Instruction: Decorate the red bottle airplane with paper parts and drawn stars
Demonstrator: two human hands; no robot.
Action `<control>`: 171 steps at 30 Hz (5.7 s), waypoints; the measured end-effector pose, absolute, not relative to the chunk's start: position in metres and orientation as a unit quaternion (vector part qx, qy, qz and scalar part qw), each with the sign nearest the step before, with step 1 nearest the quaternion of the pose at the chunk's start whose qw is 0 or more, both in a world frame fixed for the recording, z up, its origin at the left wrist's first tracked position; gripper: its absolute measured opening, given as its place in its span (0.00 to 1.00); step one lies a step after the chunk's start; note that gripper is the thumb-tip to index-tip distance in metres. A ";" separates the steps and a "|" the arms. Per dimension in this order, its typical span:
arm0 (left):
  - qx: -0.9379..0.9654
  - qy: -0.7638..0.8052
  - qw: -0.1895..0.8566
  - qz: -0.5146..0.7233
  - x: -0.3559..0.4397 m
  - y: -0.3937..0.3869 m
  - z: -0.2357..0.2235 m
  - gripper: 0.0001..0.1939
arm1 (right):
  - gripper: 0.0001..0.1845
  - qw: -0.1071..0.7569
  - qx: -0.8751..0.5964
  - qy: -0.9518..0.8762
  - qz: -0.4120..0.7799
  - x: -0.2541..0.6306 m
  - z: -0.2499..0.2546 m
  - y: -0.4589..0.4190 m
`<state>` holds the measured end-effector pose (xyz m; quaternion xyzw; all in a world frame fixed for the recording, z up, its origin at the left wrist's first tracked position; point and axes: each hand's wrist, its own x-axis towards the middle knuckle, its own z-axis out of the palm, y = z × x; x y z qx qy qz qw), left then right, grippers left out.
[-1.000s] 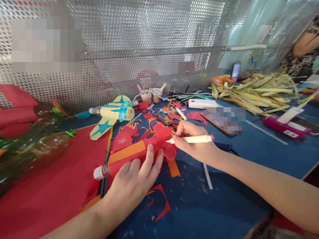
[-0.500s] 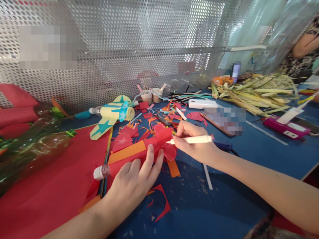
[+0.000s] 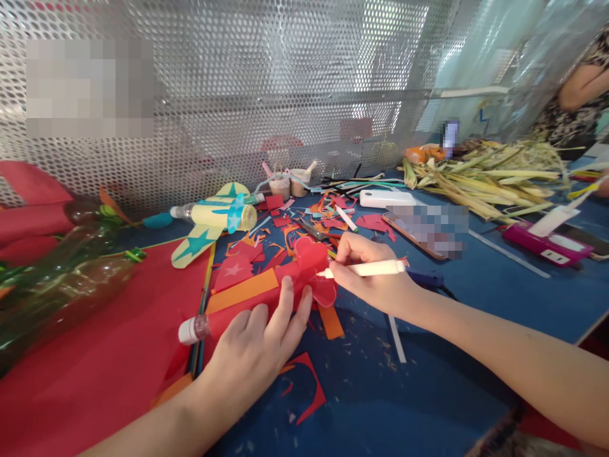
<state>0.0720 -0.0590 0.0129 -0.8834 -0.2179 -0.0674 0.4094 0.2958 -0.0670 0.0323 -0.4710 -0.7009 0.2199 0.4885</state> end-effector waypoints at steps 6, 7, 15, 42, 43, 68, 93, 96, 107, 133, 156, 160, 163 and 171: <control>-0.875 -0.213 0.431 -0.062 0.073 -0.059 0.013 0.30 | 0.12 0.491 -0.475 -0.699 0.211 0.296 0.032 -0.067; -0.875 -0.212 0.431 -0.062 0.073 -0.059 0.013 0.30 | 0.12 0.492 -0.474 -0.699 0.211 0.296 0.033 -0.067; -0.875 -0.213 0.432 -0.054 0.073 -0.059 0.014 0.30 | 0.12 0.499 -0.469 -0.702 0.195 0.296 0.034 -0.067; -0.873 -0.211 0.435 -0.069 0.073 -0.059 0.013 0.30 | 0.13 0.499 -0.473 -0.702 0.187 0.296 0.033 -0.065; -0.873 -0.211 0.435 -0.068 0.072 -0.059 0.013 0.31 | 0.12 0.498 -0.474 -0.702 0.188 0.296 0.034 -0.065; -0.875 -0.211 0.430 -0.074 0.071 -0.058 0.011 0.32 | 0.12 0.508 -0.463 -0.704 0.180 0.296 0.033 -0.067; -0.875 -0.206 0.431 -0.074 0.071 -0.059 0.012 0.29 | 0.11 0.447 -0.470 -0.741 0.172 0.291 0.035 -0.070; -0.875 -0.209 0.431 -0.068 0.071 -0.059 0.012 0.28 | 0.11 0.450 -0.468 -0.742 0.169 0.291 0.035 -0.070; -0.877 -0.212 0.426 -0.065 0.072 -0.059 0.012 0.29 | 0.11 0.456 -0.469 -0.738 0.168 0.291 0.035 -0.070; -0.878 -0.208 0.426 -0.068 0.072 -0.059 0.013 0.30 | 0.11 0.448 -0.476 -0.741 0.155 0.292 0.036 -0.071; -0.878 -0.209 0.425 -0.074 0.072 -0.058 0.011 0.32 | 0.11 0.455 -0.473 -0.743 0.130 0.292 0.038 -0.071; -0.877 -0.207 0.428 -0.073 0.072 -0.058 0.012 0.32 | 0.11 0.462 -0.476 -0.736 0.133 0.292 0.038 -0.070; -0.877 -0.208 0.427 -0.072 0.072 -0.058 0.012 0.32 | 0.10 0.461 -0.474 -0.739 0.131 0.293 0.038 -0.070; -0.878 -0.208 0.424 -0.079 0.071 -0.058 0.011 0.33 | 0.10 0.467 -0.476 -0.734 0.130 0.293 0.038 -0.070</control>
